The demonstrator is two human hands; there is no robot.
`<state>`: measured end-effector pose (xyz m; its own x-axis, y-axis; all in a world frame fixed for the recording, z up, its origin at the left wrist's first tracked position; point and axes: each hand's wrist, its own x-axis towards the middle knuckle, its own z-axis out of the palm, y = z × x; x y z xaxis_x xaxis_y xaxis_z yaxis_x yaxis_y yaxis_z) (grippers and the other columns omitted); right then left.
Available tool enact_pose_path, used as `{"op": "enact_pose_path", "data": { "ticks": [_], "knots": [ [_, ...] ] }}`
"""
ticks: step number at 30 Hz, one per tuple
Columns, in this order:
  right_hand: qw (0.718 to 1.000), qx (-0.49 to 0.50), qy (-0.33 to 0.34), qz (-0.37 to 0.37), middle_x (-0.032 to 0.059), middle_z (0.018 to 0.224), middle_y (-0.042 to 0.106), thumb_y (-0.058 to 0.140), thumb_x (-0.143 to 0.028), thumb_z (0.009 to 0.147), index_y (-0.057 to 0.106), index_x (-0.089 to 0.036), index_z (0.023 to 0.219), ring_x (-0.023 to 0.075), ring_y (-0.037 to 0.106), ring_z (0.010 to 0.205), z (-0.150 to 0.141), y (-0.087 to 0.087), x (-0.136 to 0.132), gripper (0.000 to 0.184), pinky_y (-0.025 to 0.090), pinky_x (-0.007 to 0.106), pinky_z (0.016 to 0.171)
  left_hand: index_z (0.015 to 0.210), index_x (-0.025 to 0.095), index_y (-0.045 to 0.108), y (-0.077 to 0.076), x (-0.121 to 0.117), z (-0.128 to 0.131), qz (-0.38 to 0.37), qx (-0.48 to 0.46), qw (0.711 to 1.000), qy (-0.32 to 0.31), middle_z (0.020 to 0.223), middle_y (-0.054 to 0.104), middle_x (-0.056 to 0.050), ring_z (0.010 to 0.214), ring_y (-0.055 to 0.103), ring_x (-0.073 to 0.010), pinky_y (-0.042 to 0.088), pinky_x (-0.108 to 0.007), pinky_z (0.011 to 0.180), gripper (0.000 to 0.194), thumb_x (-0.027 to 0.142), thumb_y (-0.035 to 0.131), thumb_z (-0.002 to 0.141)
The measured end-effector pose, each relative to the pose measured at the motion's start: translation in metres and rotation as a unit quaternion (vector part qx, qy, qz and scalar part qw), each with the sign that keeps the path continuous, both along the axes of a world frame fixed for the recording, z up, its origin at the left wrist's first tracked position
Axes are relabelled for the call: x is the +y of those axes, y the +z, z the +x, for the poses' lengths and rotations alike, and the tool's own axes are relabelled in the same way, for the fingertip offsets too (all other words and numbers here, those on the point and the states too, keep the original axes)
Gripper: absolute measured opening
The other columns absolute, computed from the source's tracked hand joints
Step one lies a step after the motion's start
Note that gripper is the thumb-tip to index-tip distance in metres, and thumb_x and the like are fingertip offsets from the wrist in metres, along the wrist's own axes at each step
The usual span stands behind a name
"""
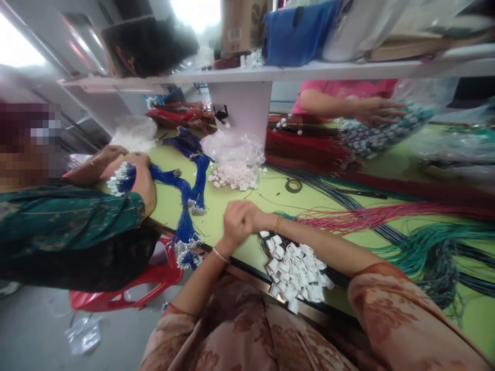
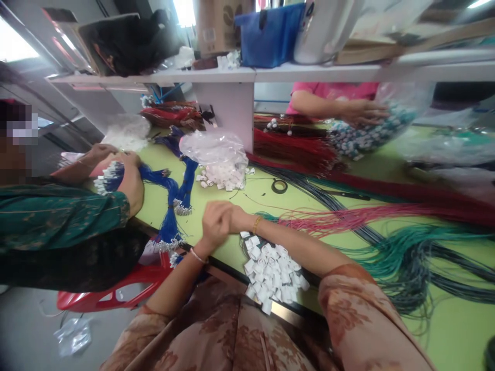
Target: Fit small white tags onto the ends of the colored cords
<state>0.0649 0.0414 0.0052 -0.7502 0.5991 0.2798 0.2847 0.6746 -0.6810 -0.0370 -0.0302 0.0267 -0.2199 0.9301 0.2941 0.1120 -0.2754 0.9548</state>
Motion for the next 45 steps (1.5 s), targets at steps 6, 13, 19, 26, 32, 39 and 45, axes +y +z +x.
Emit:
{"op": "enact_pose_path", "data": {
  "ticks": [6,13,19,26,32,39,45],
  "knots": [
    [0.993,0.003,-0.077,-0.086,-0.0002,0.067,0.057,0.047,-0.02,0.081,0.055,-0.014,0.08,0.0101,0.045,0.059,0.02,0.012,0.008,0.01,0.035,0.02,0.057,0.106,0.014,0.067,-0.013,0.089,-0.087,-0.083,0.339,0.927,0.138,0.122,0.058,-0.017,0.114,0.046,-0.032,0.032,-0.043,0.101,0.035,0.008,0.053,0.074],
    [0.979,-0.204,-0.012,0.028,0.0085,0.081,0.065,0.058,-0.036,0.081,0.06,-0.014,0.085,0.0166,0.056,0.069,0.002,0.018,-0.005,0.022,0.035,0.024,0.059,0.099,0.013,0.068,-0.03,0.106,-0.109,-0.154,0.497,0.845,0.124,0.1,0.064,-0.017,0.09,0.055,-0.0266,0.038,-0.034,0.08,0.03,0.009,0.047,0.078],
    [0.959,-0.26,0.048,0.103,0.0149,0.093,0.064,0.047,-0.021,0.087,0.058,-0.011,0.094,0.0188,0.059,0.073,-0.006,0.013,-0.015,0.016,0.038,0.027,0.062,0.095,0.016,0.064,-0.026,0.091,-0.103,-0.162,0.502,0.841,0.122,0.102,0.059,-0.017,0.089,0.056,-0.0267,0.038,-0.034,0.076,0.02,0.016,0.051,0.079],
    [0.974,0.11,-0.094,-0.177,-0.0005,0.069,0.056,0.049,-0.026,0.078,0.052,-0.016,0.078,0.011,0.049,0.062,0.023,0.029,0.014,0.01,0.039,0.023,0.061,0.085,0.017,0.061,-0.012,0.075,-0.088,-0.152,0.253,0.951,0.089,0.074,0.059,-0.006,0.069,0.052,-0.0185,0.038,-0.031,0.069,0.011,0.021,0.061,0.075],
    [0.94,0.228,-0.145,-0.21,-0.0022,0.067,0.054,0.059,-0.034,0.075,0.055,-0.016,0.072,0.0097,0.047,0.063,0.04,0.046,0.016,0.019,0.039,0.023,0.064,0.084,0.016,0.061,0.001,0.063,-0.048,-0.169,-0.165,0.967,-0.092,0.068,0.057,0.0,0.057,0.05,-0.0079,0.038,-0.019,0.055,0.023,0.026,0.073,0.067],
    [0.938,0.223,-0.185,-0.191,-0.0009,0.066,0.059,0.061,-0.034,0.073,0.061,-0.015,0.07,0.0104,0.048,0.062,0.051,0.036,0.011,0.019,0.039,0.023,0.063,0.082,0.015,0.057,0.007,0.057,-0.017,-0.184,-0.32,0.918,-0.144,0.067,0.058,0.001,0.053,0.05,-0.0049,0.037,-0.015,0.049,0.025,0.026,0.075,0.068],
    [0.947,0.197,-0.207,-0.144,-0.0021,0.061,0.055,0.054,-0.03,0.074,0.058,-0.016,0.066,0.01,0.045,0.058,0.054,0.028,0.009,0.017,0.037,0.022,0.059,0.08,0.01,0.062,0.001,0.059,-0.004,-0.204,-0.331,0.91,-0.143,0.067,0.059,0.0,0.051,0.049,-0.003,0.033,-0.013,0.044,0.025,0.026,0.076,0.068]
  ]
}}
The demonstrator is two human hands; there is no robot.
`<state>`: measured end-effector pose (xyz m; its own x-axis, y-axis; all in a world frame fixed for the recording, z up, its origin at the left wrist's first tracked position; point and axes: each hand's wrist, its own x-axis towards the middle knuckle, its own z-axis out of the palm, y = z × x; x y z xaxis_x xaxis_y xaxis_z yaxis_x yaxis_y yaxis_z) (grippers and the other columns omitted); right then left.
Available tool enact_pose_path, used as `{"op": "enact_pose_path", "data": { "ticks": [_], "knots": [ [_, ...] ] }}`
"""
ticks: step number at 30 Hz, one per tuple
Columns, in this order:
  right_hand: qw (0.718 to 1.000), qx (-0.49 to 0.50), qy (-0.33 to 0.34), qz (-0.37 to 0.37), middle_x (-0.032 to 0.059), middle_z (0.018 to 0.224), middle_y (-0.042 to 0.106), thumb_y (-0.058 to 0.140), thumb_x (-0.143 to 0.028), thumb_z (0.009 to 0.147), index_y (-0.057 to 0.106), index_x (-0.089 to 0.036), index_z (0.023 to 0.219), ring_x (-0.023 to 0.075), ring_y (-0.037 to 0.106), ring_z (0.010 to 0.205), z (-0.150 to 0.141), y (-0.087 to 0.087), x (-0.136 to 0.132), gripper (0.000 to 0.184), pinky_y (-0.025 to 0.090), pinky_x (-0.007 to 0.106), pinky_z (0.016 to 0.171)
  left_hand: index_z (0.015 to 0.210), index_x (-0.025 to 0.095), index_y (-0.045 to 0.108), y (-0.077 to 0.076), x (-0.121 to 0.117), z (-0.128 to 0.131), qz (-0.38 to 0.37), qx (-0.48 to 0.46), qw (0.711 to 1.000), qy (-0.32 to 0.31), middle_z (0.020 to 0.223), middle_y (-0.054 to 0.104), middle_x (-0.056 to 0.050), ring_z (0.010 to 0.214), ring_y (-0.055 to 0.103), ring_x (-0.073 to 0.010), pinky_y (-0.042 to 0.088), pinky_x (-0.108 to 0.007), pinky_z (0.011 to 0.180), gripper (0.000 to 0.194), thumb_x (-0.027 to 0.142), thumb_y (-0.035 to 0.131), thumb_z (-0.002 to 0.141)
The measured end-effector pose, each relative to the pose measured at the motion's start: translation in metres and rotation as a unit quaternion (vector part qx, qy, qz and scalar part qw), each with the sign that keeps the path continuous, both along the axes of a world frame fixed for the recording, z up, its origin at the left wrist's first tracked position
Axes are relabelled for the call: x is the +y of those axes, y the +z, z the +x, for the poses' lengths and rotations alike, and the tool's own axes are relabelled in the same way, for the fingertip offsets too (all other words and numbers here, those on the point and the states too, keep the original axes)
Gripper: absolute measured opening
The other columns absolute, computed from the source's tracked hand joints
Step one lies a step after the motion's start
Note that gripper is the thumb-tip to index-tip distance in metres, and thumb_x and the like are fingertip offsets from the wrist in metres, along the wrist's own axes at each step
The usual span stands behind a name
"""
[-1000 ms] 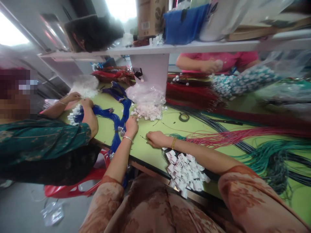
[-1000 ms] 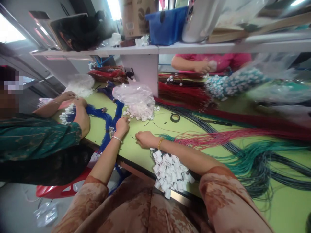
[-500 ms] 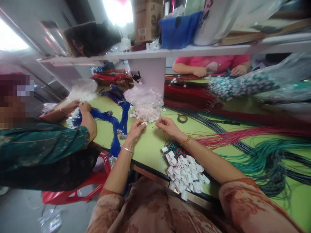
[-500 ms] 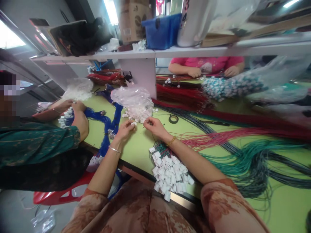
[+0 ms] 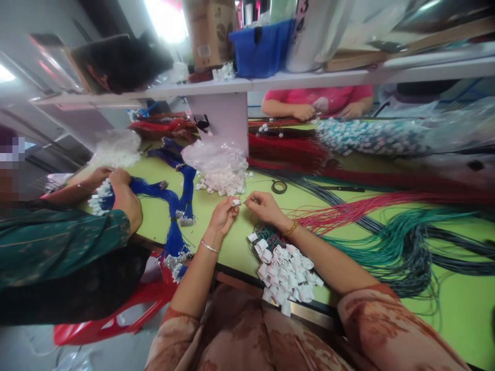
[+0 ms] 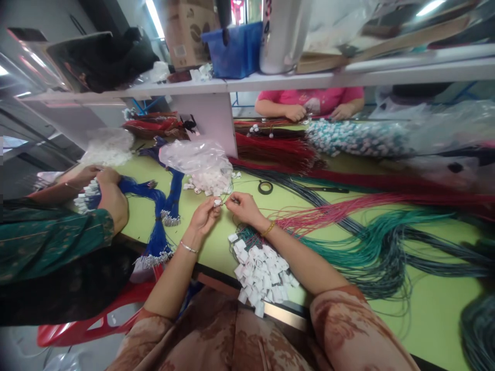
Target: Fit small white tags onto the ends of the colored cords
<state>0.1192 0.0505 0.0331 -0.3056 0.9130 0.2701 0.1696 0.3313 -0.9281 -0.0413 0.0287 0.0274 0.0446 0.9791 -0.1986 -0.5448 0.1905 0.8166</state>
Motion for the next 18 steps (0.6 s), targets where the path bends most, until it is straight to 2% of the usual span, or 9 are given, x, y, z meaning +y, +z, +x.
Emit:
{"op": "enact_pose_path", "data": {
  "ticks": [7,10,14,18],
  "knots": [
    [0.999,-0.04,-0.014,0.015,-0.0018,0.06,0.055,0.052,-0.027,0.074,0.057,-0.015,0.065,0.0103,0.046,0.058,0.0,-0.003,0.0,0.016,0.036,0.022,0.059,0.078,0.009,0.065,-0.006,0.0,0.002,0.002,0.023,1.0,0.006,0.061,0.056,0.001,0.047,0.044,-0.0016,0.028,-0.013,0.042,0.037,0.037,0.081,0.061],
    [0.998,-0.061,-0.017,0.024,-0.0014,0.061,0.056,0.052,-0.027,0.074,0.057,-0.015,0.066,0.01,0.045,0.057,-0.001,-0.005,-0.001,0.015,0.035,0.022,0.058,0.078,0.011,0.065,-0.008,-0.001,0.007,0.016,0.055,0.998,0.035,0.059,0.055,0.002,0.045,0.042,-0.0019,0.026,-0.014,0.041,0.038,0.038,0.082,0.059],
    [0.992,-0.113,-0.02,0.049,-0.0021,0.056,0.053,0.053,-0.029,0.076,0.057,-0.015,0.065,0.0091,0.041,0.053,-0.003,-0.006,-0.004,0.018,0.031,0.021,0.055,0.076,0.01,0.066,-0.011,-0.004,0.017,0.022,0.116,0.99,0.082,0.049,0.05,0.003,0.042,0.038,-0.003,0.024,-0.016,0.041,0.041,0.048,0.077,0.063],
    [0.989,-0.135,0.006,0.067,-0.0019,0.057,0.055,0.051,-0.027,0.079,0.06,-0.015,0.071,0.0088,0.04,0.051,-0.004,-0.004,-0.006,0.017,0.03,0.021,0.054,0.08,0.01,0.068,-0.013,-0.006,0.021,0.009,0.12,0.985,0.124,0.05,0.051,0.003,0.043,0.039,-0.0036,0.024,-0.017,0.043,0.047,0.052,0.076,0.061]
  ]
}}
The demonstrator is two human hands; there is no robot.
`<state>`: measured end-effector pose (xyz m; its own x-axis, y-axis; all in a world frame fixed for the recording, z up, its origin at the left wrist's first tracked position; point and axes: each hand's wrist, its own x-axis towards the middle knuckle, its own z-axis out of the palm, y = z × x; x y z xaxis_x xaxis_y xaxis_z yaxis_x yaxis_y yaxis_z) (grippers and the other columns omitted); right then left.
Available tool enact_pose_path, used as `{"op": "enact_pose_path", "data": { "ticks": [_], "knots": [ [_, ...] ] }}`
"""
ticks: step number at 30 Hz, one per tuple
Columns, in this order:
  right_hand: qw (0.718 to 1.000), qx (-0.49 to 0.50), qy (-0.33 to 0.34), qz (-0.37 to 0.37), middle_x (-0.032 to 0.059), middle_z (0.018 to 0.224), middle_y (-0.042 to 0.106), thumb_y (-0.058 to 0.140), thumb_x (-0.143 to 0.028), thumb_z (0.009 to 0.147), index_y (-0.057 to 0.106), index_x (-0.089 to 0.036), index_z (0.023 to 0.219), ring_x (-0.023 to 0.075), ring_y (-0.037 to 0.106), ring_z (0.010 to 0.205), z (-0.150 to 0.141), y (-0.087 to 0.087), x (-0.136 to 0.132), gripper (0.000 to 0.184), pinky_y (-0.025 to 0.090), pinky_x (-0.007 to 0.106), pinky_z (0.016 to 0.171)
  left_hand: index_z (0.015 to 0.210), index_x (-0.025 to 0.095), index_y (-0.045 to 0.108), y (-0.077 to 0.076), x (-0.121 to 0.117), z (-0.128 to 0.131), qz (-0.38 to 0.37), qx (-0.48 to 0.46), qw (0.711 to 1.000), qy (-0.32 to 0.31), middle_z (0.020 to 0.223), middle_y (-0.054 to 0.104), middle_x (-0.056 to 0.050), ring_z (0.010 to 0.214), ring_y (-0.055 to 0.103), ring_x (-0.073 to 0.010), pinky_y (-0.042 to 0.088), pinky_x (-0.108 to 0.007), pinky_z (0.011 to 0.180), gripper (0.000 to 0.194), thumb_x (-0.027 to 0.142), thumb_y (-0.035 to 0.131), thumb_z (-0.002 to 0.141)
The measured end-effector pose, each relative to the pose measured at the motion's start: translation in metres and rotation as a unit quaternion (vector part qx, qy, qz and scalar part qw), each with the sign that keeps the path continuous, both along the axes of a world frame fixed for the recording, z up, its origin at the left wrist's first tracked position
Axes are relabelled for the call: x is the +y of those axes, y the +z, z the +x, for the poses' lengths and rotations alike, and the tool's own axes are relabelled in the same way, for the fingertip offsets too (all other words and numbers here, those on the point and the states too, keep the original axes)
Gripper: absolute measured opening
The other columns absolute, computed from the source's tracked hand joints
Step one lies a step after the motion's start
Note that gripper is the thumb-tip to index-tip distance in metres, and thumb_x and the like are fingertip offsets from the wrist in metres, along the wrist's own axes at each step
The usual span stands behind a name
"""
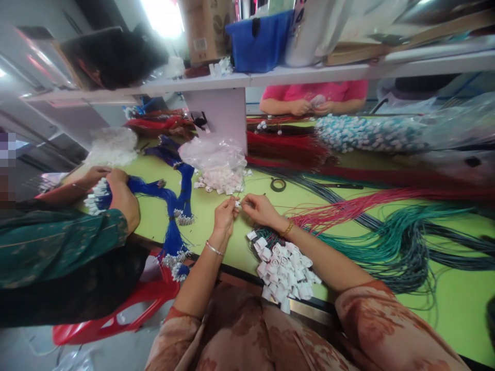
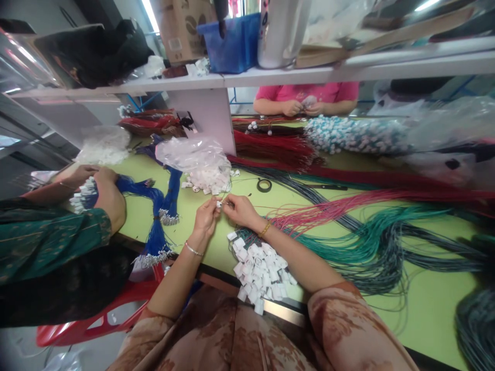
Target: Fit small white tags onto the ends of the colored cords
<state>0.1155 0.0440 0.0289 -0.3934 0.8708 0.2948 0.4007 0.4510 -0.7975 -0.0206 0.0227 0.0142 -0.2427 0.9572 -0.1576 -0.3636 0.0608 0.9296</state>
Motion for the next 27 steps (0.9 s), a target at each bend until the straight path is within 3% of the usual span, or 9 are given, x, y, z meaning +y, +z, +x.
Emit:
{"op": "enact_pose_path", "data": {
  "ticks": [6,14,21,27],
  "knots": [
    [0.999,-0.03,0.02,0.015,-0.0016,0.056,0.053,0.051,-0.021,0.075,0.057,-0.016,0.067,0.0094,0.039,0.051,-0.002,-0.005,-0.002,0.012,0.027,0.022,0.052,0.076,0.01,0.068,0.001,-0.001,0.002,0.013,0.038,0.999,0.026,0.048,0.05,0.004,0.042,0.038,-0.0036,0.024,-0.018,0.043,0.045,0.051,0.077,0.06],
    [0.995,0.078,0.016,-0.053,0.0012,0.069,0.063,0.052,-0.028,0.075,0.061,-0.014,0.072,0.011,0.049,0.06,-0.002,-0.013,0.009,0.017,0.038,0.022,0.061,0.08,0.01,0.069,0.0,-0.001,-0.002,-0.005,0.067,0.998,0.007,0.046,0.047,0.005,0.04,0.033,-0.0031,0.02,-0.018,0.041,0.051,0.056,0.076,0.059],
    [0.998,0.031,0.044,-0.038,-0.0005,0.066,0.061,0.052,-0.024,0.075,0.063,-0.014,0.075,0.0096,0.047,0.058,-0.001,-0.009,0.006,0.015,0.037,0.021,0.059,0.081,0.01,0.069,-0.003,-0.001,-0.006,-0.001,0.045,0.999,0.01,0.047,0.047,0.004,0.041,0.035,-0.0027,0.02,-0.018,0.041,0.049,0.054,0.076,0.062],
    [0.997,0.047,0.037,-0.056,-0.0017,0.062,0.056,0.051,-0.025,0.074,0.058,-0.015,0.069,0.0093,0.043,0.058,-0.004,-0.012,0.002,0.013,0.036,0.021,0.059,0.075,0.011,0.068,-0.005,-0.004,0.003,0.014,0.049,0.998,0.021,0.046,0.046,0.005,0.041,0.035,-0.0035,0.021,-0.018,0.042,0.043,0.052,0.075,0.064]
  ]
}}
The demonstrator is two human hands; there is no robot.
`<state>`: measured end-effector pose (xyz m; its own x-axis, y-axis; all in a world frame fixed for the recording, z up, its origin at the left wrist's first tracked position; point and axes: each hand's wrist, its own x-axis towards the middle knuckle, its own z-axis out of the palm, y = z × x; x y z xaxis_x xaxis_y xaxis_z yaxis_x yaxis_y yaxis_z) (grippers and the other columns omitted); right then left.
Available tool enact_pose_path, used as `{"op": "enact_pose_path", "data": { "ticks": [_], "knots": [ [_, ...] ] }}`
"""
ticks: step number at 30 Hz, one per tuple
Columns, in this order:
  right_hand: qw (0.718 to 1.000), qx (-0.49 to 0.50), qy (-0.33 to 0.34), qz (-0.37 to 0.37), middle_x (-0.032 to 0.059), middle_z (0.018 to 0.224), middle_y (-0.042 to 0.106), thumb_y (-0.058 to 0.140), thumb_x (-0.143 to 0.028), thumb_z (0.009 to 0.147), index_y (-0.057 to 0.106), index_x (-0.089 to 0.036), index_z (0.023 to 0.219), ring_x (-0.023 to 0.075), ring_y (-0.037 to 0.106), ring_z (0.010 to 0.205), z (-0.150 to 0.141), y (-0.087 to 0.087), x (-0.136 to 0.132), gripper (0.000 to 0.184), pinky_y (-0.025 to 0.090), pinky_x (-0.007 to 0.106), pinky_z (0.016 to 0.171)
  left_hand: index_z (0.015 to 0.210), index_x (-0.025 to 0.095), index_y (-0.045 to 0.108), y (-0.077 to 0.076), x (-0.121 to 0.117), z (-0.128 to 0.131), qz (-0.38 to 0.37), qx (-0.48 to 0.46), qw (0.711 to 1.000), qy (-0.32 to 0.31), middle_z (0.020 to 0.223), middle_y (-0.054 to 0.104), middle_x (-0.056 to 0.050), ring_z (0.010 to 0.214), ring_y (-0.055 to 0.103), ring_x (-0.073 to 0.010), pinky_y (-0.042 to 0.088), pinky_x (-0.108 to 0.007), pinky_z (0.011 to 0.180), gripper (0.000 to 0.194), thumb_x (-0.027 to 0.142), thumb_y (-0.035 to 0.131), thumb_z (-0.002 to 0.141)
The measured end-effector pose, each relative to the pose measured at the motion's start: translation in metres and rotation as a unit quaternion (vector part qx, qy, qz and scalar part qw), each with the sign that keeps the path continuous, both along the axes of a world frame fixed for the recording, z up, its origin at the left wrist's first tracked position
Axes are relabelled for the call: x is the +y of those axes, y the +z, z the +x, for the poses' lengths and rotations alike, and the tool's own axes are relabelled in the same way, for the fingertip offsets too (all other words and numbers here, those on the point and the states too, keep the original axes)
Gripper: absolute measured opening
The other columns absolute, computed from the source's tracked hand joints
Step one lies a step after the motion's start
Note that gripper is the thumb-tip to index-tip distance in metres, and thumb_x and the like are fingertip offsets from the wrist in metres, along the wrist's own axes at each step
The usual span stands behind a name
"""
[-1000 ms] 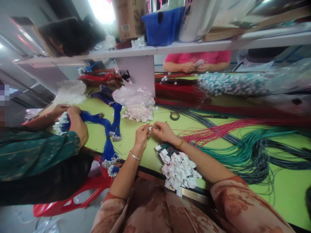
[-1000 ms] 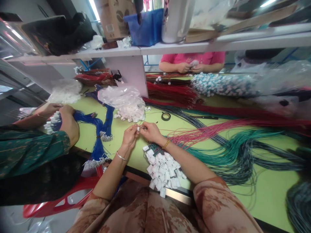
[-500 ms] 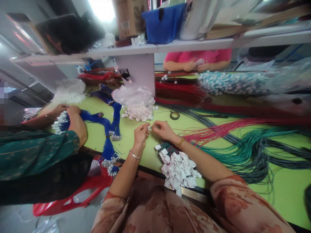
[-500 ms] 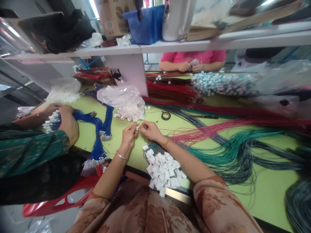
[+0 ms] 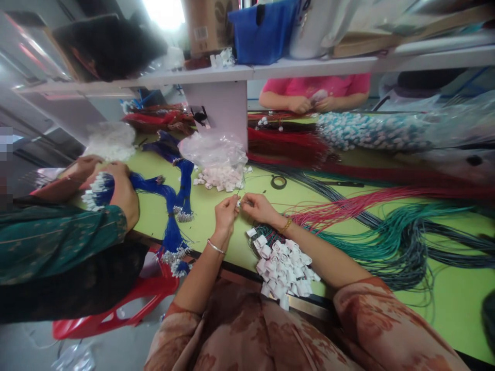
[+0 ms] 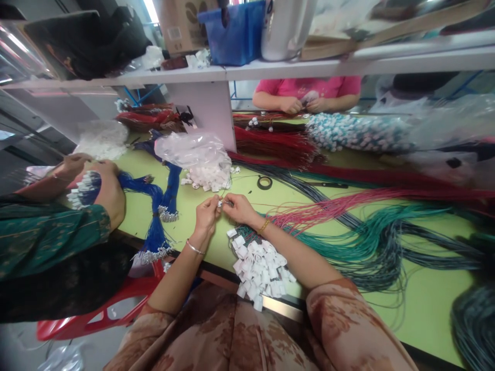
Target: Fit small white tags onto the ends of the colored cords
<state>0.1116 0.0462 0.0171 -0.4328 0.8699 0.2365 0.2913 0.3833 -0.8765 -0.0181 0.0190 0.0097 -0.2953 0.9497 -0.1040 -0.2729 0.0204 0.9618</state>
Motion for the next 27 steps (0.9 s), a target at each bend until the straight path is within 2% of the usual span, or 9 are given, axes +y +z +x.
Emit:
{"op": "enact_pose_path", "data": {
  "ticks": [5,9,11,13,19,27],
  "knots": [
    [0.999,0.045,-0.027,-0.016,-0.0019,0.065,0.055,0.054,-0.028,0.074,0.056,-0.016,0.071,0.0095,0.044,0.06,0.0,0.0,0.002,0.013,0.036,0.022,0.06,0.075,0.011,0.068,0.001,0.001,0.001,-0.001,-0.006,1.0,-0.001,0.046,0.046,0.005,0.041,0.035,-0.0034,0.021,-0.018,0.041,0.042,0.051,0.074,0.066],
    [0.974,0.181,-0.05,-0.129,-0.0048,0.065,0.051,0.059,-0.038,0.072,0.052,-0.018,0.084,0.0086,0.042,0.055,0.004,-0.001,0.013,0.025,0.035,0.022,0.054,0.08,0.01,0.068,0.0,0.004,-0.008,-0.012,-0.053,0.998,-0.014,0.055,0.054,0.002,0.043,0.039,-0.0022,0.021,-0.017,0.041,0.04,0.047,0.075,0.066],
    [0.957,0.219,-0.032,-0.186,-0.0066,0.06,0.046,0.06,-0.043,0.072,0.048,-0.019,0.08,0.0078,0.039,0.051,0.006,-0.002,0.016,0.028,0.033,0.021,0.051,0.079,0.01,0.068,-0.001,0.005,-0.011,-0.019,-0.084,0.996,-0.019,0.062,0.058,-0.001,0.045,0.041,-0.0019,0.022,-0.016,0.041,0.038,0.044,0.076,0.065],
    [0.952,0.229,-0.007,-0.203,-0.0066,0.059,0.046,0.062,-0.046,0.071,0.046,-0.019,0.076,0.0073,0.04,0.051,0.006,-0.002,0.016,0.032,0.033,0.021,0.052,0.079,0.01,0.068,0.0,0.005,-0.012,-0.026,-0.103,0.994,-0.019,0.064,0.059,-0.001,0.046,0.042,-0.0019,0.024,-0.015,0.041,0.035,0.042,0.076,0.066],
    [0.956,0.229,0.034,-0.181,-0.0044,0.069,0.051,0.068,-0.043,0.068,0.052,-0.018,0.083,0.0077,0.045,0.058,0.004,0.002,0.006,0.033,0.039,0.022,0.058,0.078,0.011,0.067,0.002,0.005,-0.013,-0.018,-0.136,0.99,-0.027,0.06,0.054,0.001,0.046,0.041,-0.0022,0.025,-0.016,0.041,0.03,0.039,0.074,0.07],
    [0.993,0.099,0.008,-0.056,0.0013,0.073,0.062,0.057,-0.036,0.076,0.062,-0.014,0.078,0.0107,0.051,0.065,0.002,0.003,0.002,0.022,0.042,0.023,0.065,0.079,0.012,0.067,0.003,0.004,-0.013,-0.008,-0.153,0.988,-0.036,0.059,0.053,0.001,0.047,0.041,-0.003,0.025,-0.017,0.042,0.027,0.038,0.073,0.071]
  ]
}}
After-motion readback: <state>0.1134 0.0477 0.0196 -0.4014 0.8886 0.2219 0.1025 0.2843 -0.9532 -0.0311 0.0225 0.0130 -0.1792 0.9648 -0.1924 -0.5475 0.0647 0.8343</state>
